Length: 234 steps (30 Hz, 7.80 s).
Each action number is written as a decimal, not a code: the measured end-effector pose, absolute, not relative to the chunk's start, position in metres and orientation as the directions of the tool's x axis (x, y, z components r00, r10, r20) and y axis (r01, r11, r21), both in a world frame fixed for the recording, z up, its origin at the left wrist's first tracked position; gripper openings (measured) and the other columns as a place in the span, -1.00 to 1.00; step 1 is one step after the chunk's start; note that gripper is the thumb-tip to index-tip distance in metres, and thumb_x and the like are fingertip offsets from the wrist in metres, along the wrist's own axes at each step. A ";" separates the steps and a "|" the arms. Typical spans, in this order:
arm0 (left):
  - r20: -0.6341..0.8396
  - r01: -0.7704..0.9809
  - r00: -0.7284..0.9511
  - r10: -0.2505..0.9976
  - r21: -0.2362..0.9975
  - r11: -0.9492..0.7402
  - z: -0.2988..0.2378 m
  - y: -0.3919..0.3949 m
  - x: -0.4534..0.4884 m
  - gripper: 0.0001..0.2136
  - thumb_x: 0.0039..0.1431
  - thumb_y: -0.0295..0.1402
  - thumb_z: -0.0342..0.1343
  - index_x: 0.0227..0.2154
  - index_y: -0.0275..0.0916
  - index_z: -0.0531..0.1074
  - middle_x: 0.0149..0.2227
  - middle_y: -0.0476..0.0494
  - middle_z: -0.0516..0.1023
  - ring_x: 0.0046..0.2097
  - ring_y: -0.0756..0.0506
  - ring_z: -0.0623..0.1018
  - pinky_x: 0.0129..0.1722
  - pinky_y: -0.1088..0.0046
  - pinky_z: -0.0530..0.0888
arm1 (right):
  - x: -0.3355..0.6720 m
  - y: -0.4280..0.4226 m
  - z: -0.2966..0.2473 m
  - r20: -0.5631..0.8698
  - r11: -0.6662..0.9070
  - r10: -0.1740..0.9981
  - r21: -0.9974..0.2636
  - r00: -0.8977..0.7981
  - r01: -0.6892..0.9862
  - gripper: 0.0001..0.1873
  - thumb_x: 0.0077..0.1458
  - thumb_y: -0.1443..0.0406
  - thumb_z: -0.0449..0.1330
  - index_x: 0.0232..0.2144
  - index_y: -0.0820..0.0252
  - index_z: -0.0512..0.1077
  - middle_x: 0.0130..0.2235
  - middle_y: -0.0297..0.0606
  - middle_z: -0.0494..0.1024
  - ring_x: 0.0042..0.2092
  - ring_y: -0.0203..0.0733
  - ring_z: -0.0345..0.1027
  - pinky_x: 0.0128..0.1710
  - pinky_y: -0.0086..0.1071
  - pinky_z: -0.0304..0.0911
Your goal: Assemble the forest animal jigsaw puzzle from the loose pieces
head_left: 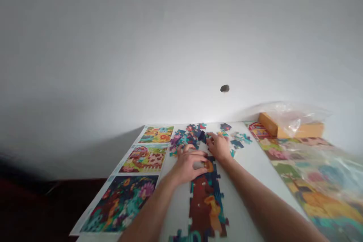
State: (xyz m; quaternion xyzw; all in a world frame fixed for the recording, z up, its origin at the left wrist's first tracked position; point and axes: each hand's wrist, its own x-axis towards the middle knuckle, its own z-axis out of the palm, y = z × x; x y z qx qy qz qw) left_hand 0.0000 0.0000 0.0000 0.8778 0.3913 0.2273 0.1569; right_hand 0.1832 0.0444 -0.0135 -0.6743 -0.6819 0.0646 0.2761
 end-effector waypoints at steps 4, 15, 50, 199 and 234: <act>0.279 0.619 0.579 0.766 0.461 -0.636 0.000 -0.001 0.001 -0.76 0.02 -0.13 0.29 -0.22 0.01 0.60 -0.02 0.02 0.58 0.11 -0.22 0.34 0.11 0.18 0.22 | 0.185 0.045 -0.014 0.295 0.096 0.954 -0.478 0.056 0.873 -0.69 0.22 0.23 0.09 0.00 -0.01 0.46 -0.22 -0.21 0.60 -0.02 -0.07 0.34 0.01 -0.20 -0.05; 0.273 0.619 0.581 0.767 0.463 -0.634 0.000 -0.001 0.000 -0.75 0.02 -0.13 0.29 -0.20 0.03 0.59 -0.01 0.01 0.57 0.11 -0.24 0.35 0.13 0.09 0.13 | 0.184 0.045 -0.016 0.337 0.144 0.941 -0.512 0.044 0.847 -0.70 0.17 0.28 0.14 -0.04 0.05 0.47 -0.32 -0.28 0.61 -0.06 -0.08 0.35 0.02 -0.18 -0.08; 0.282 0.621 0.578 0.766 0.456 -0.637 -0.001 0.000 -0.001 -0.75 0.01 -0.13 0.29 -0.21 0.05 0.58 -0.01 -0.01 0.58 0.10 -0.25 0.37 0.13 0.07 0.13 | 0.182 0.041 -0.012 0.367 0.154 0.930 -0.475 0.036 0.867 -0.83 0.16 0.25 0.14 -0.22 0.09 0.51 -0.36 -0.30 0.61 -0.10 -0.09 0.36 0.03 -0.20 -0.11; 0.310 0.353 0.354 0.882 0.829 -0.433 0.002 0.008 -0.004 -0.79 0.14 -0.31 0.11 -0.16 -0.21 0.47 -0.35 -0.07 0.54 -0.26 -0.08 0.54 -0.18 0.42 0.46 | 0.205 -0.012 0.001 0.412 0.484 0.873 -0.664 -0.262 0.570 -0.72 0.25 0.17 0.08 -0.40 0.15 0.50 -0.42 -0.32 0.54 -0.34 -0.24 0.35 -0.28 -0.39 0.17; 0.339 0.401 0.268 0.902 0.812 -0.424 -0.011 0.015 -0.005 -0.74 0.00 -0.19 0.29 -0.30 -0.21 0.47 -0.32 -0.11 0.57 -0.23 -0.13 0.58 -0.19 0.38 0.47 | 0.203 -0.017 0.001 0.321 0.472 0.879 -0.696 -0.353 0.542 -0.79 0.19 0.21 0.17 -0.42 0.11 0.55 -0.41 -0.34 0.56 -0.33 -0.25 0.36 -0.26 -0.39 0.18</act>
